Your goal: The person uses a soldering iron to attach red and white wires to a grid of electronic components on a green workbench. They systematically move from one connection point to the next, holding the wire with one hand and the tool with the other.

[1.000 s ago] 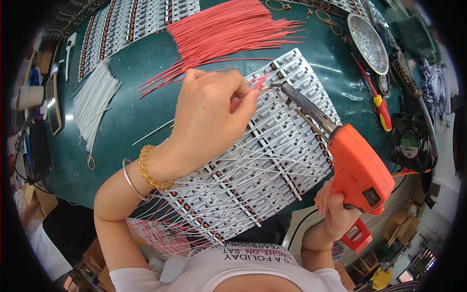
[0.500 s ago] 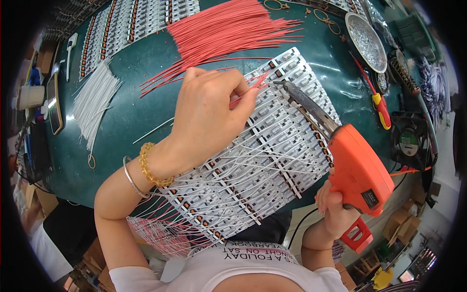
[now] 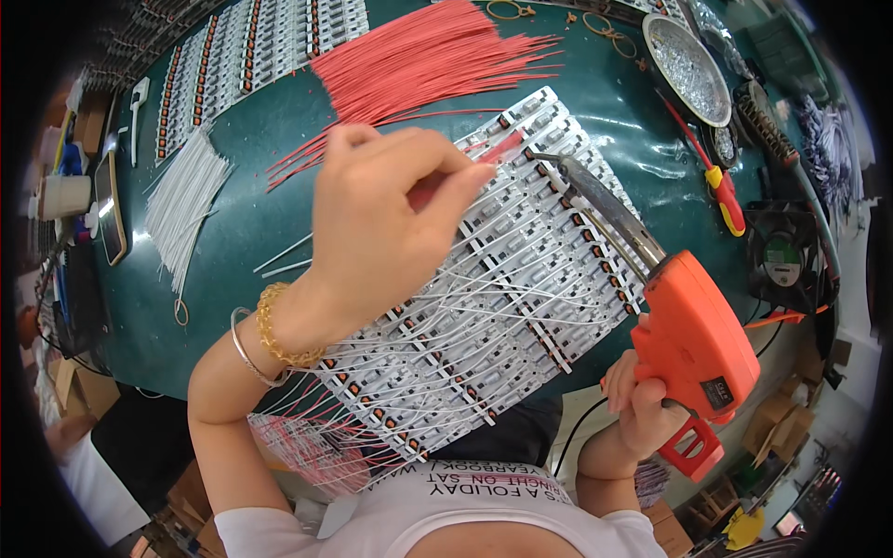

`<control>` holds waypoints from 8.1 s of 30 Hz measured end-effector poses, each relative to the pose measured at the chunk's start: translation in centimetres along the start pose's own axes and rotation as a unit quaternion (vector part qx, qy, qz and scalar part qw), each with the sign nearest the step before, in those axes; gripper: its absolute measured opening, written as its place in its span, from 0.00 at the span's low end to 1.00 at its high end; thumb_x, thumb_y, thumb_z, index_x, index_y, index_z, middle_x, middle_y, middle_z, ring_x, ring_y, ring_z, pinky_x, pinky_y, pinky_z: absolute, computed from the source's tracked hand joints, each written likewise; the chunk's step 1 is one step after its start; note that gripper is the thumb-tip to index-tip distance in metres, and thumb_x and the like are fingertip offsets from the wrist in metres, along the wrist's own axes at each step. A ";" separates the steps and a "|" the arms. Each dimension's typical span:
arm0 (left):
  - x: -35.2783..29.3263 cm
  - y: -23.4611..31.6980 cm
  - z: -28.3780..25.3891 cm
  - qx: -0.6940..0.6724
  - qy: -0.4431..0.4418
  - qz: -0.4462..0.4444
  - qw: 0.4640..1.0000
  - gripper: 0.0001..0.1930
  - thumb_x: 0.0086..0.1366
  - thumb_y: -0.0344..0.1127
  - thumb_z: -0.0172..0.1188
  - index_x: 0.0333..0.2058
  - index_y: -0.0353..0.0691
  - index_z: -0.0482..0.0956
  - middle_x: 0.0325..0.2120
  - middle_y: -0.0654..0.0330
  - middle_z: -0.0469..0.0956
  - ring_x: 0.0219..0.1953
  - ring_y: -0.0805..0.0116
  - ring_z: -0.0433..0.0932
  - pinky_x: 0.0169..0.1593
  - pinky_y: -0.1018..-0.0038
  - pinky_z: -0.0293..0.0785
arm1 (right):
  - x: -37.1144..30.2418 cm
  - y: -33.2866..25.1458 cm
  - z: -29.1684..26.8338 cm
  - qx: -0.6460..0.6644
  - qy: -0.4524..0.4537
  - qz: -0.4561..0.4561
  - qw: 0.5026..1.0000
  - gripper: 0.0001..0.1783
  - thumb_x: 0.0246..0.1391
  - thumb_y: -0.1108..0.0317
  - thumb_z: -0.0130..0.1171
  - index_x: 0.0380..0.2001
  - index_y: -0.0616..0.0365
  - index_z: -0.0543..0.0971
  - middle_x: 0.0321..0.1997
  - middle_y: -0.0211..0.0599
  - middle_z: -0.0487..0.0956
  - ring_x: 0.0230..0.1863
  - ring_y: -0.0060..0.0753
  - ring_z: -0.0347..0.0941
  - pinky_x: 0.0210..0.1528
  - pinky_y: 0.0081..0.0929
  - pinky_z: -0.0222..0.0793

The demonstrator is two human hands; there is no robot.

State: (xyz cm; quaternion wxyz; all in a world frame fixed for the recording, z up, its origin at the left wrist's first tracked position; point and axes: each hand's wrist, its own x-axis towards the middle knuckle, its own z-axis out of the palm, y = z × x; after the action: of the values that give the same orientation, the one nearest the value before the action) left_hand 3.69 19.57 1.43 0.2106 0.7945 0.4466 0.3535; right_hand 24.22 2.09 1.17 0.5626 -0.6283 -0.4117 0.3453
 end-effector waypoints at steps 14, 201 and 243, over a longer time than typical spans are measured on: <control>-0.5 0.0 1.5 0.035 -0.036 0.012 0.999 0.09 0.52 0.31 0.65 0.17 0.41 0.75 0.11 0.67 0.67 0.16 0.71 0.61 0.34 0.72 0.56 | 0.0 0.6 -0.6 -0.023 -0.036 0.010 0.999 0.35 0.53 0.50 0.61 0.45 0.76 0.66 0.10 0.28 0.65 0.09 0.18 0.59 0.14 0.16 0.58; -2.9 3.9 3.3 0.021 -0.102 0.090 0.990 0.07 0.47 0.28 0.67 0.21 0.41 0.75 0.25 0.64 0.72 0.31 0.66 0.69 0.40 0.70 0.58 | -7.1 3.0 -6.5 -0.039 -0.022 0.066 0.997 0.30 0.46 0.43 0.64 0.39 0.59 0.76 0.36 0.33 0.73 0.37 0.33 0.69 0.41 0.32 0.64; -0.3 0.0 2.5 0.128 -0.030 0.058 0.990 0.04 0.55 0.30 0.60 0.24 0.41 0.74 0.20 0.64 0.72 0.27 0.66 0.70 0.37 0.69 0.59 | -1.4 0.9 -1.2 -0.011 -0.005 0.008 1.000 0.39 0.50 0.49 0.62 0.49 0.77 0.66 0.12 0.27 0.65 0.10 0.18 0.59 0.15 0.16 0.57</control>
State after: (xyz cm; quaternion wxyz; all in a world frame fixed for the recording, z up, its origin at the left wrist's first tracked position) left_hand 5.45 19.26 -0.32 0.0995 0.8499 0.4347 0.2808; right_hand 24.87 0.29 0.35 0.5508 -0.6361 -0.4131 0.3483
